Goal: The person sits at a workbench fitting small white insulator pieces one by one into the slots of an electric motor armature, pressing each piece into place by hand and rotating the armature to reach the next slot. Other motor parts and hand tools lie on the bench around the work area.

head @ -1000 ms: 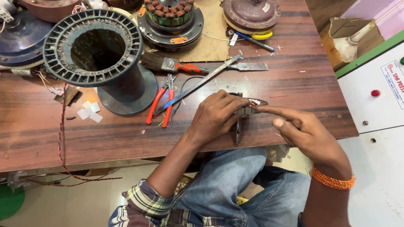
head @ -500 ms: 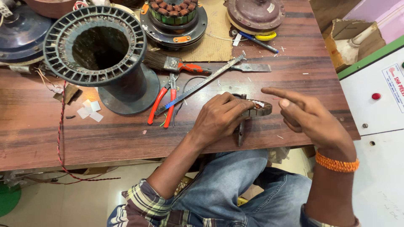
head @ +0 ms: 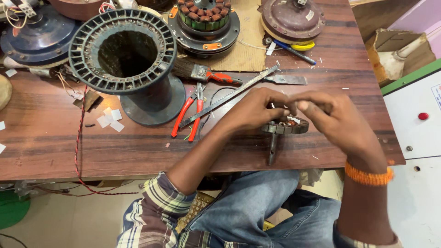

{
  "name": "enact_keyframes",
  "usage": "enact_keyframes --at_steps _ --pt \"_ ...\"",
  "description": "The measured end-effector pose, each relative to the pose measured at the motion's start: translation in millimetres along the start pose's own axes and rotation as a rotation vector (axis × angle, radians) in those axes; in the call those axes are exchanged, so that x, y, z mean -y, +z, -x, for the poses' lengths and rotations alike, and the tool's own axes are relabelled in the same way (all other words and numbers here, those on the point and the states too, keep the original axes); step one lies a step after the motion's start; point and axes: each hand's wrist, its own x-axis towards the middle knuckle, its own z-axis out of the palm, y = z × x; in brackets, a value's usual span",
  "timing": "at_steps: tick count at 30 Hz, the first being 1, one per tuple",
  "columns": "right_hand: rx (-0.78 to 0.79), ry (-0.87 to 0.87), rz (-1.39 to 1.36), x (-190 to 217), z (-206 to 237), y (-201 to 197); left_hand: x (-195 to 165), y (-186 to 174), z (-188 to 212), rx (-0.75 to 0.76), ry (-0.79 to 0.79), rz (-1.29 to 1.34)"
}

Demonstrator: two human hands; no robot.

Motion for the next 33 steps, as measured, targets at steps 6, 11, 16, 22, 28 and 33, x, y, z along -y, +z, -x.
enact_keyframes --at_steps 6,11,16,22,28,33 --pt "-0.168 0.335 0.048 -1 61 30 2 -22 13 0.029 0.069 -0.308" --pt "-0.268 0.401 0.146 -9 80 71 -6 -24 11 0.056 0.243 -0.452" --pt "-0.414 0.277 0.071 -5 84 101 -9 -24 8 0.084 0.293 -0.443" --pt "-0.436 0.209 0.041 -11 87 109 -5 -24 11 0.068 0.315 -0.480" --pt "-0.469 0.246 -0.023 -23 92 116 0 -24 10 0.081 0.312 -0.429" --pt "-0.478 0.279 -0.143 -39 104 122 -3 -24 5 0.108 0.337 -0.477"
